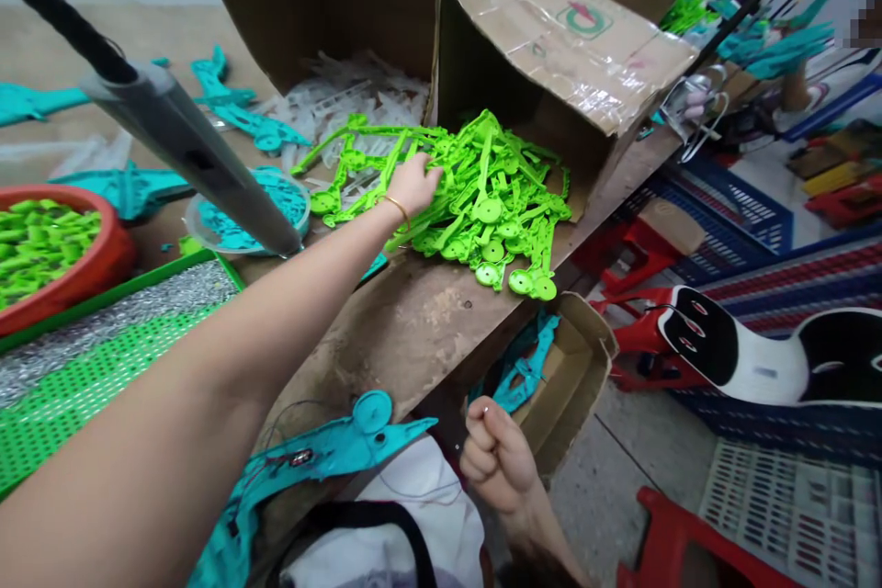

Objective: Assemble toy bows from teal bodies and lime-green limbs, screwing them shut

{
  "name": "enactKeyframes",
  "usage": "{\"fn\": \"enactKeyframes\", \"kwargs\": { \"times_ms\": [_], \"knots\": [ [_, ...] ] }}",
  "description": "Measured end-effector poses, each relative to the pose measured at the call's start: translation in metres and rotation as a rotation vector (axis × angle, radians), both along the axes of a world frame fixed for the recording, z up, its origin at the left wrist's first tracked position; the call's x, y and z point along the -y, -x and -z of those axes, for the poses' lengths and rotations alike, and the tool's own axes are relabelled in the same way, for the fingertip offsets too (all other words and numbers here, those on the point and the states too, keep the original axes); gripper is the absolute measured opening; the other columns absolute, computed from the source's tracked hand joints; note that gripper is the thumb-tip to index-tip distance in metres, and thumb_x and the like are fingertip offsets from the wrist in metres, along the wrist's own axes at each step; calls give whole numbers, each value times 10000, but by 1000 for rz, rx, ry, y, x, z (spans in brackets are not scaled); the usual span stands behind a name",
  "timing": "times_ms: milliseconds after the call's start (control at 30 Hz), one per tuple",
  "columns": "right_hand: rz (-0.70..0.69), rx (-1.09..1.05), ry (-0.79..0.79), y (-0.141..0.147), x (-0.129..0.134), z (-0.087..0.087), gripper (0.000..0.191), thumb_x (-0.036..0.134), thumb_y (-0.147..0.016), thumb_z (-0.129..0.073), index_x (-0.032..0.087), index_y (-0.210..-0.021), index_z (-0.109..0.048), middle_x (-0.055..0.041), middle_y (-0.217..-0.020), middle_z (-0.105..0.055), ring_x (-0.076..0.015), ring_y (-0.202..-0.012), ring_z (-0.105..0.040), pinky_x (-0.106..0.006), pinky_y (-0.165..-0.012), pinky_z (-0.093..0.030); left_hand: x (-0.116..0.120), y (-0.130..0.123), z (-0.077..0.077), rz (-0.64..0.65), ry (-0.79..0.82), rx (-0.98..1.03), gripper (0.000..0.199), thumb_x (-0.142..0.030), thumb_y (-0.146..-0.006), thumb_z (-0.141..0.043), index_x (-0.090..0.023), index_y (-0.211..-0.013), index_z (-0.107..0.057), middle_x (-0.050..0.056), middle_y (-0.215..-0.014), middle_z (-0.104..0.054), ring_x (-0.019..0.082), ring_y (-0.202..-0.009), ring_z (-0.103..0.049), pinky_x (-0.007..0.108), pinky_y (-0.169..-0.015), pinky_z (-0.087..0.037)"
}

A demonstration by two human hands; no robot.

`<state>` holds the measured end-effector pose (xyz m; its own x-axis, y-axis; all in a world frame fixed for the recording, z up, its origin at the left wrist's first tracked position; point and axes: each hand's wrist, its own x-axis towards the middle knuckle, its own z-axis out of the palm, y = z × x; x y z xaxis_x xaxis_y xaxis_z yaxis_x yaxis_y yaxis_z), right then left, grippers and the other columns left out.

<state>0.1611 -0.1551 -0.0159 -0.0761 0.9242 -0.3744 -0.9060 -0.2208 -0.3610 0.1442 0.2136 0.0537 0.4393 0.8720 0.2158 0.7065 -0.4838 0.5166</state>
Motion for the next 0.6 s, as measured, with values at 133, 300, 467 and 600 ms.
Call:
{"fn": "enactKeyframes", "kwargs": {
  "times_ms": [133,300,467,600],
  "knots": [
    [59,33,67,9,-2,4,144,325,-763,-765,213,-813,-688,85,-543,-502,4,-366,-317,-133,-360,-251,12,-3,-8,6,-216,-15,548,-246,-877,-505,-101,-1402,-443,207,-1379,-517,346,-1287,-464,477,-1066,-370],
    [105,57,79,12,-4,5,169,254,-688,-805,232,-823,-708,62,-557,-609,-29,-393,-454,-136,-360,-319,55,-43,-1,569,-362,-314,505,-103,-834,-503,-187,-1331,-536,149,-1399,-519,346,-1344,-399,500,-1033,-396],
    [144,95,169,9,-5,1,239,318,-672,-830,200,-852,-725,24,-628,-688,-48,-482,-582,-140,-435,-435,59,-59,-5,631,-331,-393,413,-30,-880,-345,-97,-1174,-628,192,-1187,-621,288,-1149,-564,415,-924,-475],
    [131,217,164,11,-7,-5,257,328,-712,-795,203,-916,-700,24,-653,-706,-60,-448,-565,-142,-368,-391,74,-14,-29,488,-284,-155,405,-82,-888,-382,-118,-1248,-565,181,-1423,-446,297,-1264,-496,432,-1004,-443]
  ]
}}
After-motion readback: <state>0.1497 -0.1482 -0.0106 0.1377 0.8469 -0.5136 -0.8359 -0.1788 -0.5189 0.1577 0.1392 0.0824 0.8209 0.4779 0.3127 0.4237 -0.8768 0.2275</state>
